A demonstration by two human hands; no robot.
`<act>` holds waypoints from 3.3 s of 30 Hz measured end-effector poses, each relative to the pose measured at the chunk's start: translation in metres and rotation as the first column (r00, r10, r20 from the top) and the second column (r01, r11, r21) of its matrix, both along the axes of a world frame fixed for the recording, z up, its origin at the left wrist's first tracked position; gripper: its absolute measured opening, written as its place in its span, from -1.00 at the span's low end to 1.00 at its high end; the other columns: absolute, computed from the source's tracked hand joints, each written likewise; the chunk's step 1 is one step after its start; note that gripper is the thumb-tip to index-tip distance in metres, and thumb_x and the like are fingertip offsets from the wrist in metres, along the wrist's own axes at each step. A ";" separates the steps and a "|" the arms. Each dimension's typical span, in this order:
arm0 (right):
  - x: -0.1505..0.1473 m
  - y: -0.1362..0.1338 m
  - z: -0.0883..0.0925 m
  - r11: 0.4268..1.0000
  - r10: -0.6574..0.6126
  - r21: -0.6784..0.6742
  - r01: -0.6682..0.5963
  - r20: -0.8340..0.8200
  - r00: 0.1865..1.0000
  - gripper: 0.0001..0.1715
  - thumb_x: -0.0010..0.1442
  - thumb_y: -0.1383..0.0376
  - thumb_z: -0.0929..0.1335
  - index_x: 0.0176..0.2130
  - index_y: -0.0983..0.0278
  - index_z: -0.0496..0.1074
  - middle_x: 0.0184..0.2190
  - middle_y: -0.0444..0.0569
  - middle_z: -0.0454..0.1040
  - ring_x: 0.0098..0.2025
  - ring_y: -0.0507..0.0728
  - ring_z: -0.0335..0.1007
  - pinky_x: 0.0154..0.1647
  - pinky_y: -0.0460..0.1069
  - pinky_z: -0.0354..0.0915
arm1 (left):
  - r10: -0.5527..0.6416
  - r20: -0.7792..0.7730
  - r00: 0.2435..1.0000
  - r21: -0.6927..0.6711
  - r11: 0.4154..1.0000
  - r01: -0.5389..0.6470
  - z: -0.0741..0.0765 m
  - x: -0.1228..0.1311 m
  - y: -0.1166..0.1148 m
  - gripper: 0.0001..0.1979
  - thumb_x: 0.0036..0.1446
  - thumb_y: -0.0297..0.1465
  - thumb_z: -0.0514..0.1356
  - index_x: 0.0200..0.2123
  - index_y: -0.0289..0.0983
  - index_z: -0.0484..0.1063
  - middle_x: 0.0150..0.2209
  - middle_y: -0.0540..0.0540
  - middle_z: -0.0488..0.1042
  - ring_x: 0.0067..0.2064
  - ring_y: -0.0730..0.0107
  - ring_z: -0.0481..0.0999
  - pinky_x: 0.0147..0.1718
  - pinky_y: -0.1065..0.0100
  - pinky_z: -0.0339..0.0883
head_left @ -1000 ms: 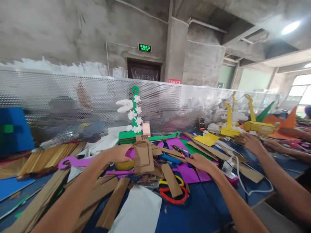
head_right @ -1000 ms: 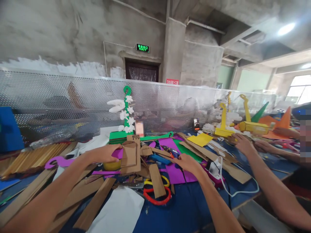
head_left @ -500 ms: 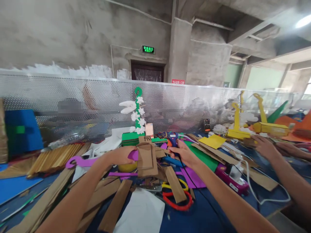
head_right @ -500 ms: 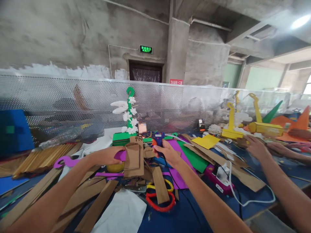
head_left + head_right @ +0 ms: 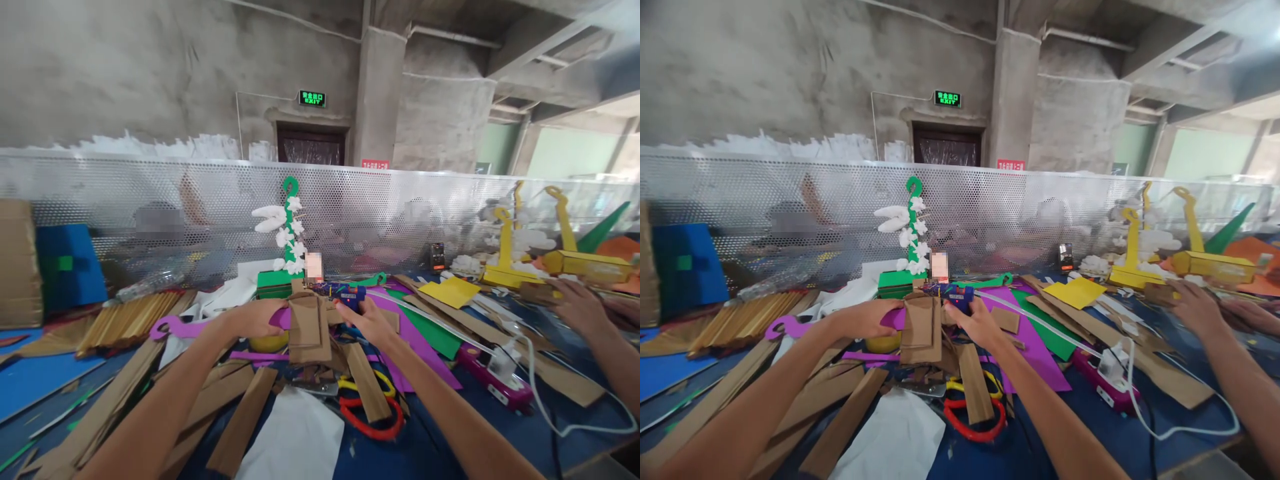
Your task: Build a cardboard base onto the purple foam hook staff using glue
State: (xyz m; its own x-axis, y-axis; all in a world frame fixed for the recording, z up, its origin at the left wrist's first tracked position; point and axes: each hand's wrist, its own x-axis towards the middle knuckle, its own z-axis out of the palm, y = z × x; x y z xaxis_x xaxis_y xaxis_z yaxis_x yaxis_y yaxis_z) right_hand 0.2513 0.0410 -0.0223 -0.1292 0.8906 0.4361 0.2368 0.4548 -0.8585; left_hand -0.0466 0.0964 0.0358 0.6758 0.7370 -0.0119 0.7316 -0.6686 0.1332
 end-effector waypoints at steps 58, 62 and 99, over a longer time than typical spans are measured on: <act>-0.005 -0.007 0.006 0.915 -0.324 0.322 0.241 0.234 0.917 -0.51 0.38 -0.02 0.25 -0.39 0.24 0.44 -0.48 -0.05 0.52 -0.35 0.21 0.50 -0.28 -0.02 0.27 | -0.091 -0.028 0.995 0.042 0.995 0.092 0.017 0.008 -0.015 -0.49 0.14 -0.30 0.25 0.16 -0.32 0.37 0.18 -0.29 0.49 0.17 -0.02 0.49 0.17 0.12 0.34; -0.006 -0.007 0.009 0.904 -0.342 0.351 0.246 0.246 0.907 -0.50 0.39 -0.01 0.23 -0.44 0.23 0.39 -0.53 -0.07 0.46 -0.41 0.17 0.45 -0.33 -0.03 0.23 | -0.129 -0.017 0.992 0.037 0.991 0.129 0.017 0.008 -0.015 -0.48 0.15 -0.29 0.24 0.17 -0.29 0.36 0.19 -0.27 0.49 0.17 0.00 0.50 0.16 0.13 0.34; 0.001 -0.011 0.013 0.902 -0.412 0.268 0.338 0.308 0.857 -0.41 0.36 -0.08 0.20 -0.57 0.18 0.12 -0.64 -0.11 0.26 -0.54 0.13 0.26 -0.49 -0.02 0.03 | -0.087 -0.069 0.994 0.035 0.995 0.090 0.019 0.010 -0.018 -0.51 0.15 -0.24 0.24 0.14 -0.23 0.39 0.14 -0.24 0.53 0.10 0.00 0.55 0.07 0.13 0.40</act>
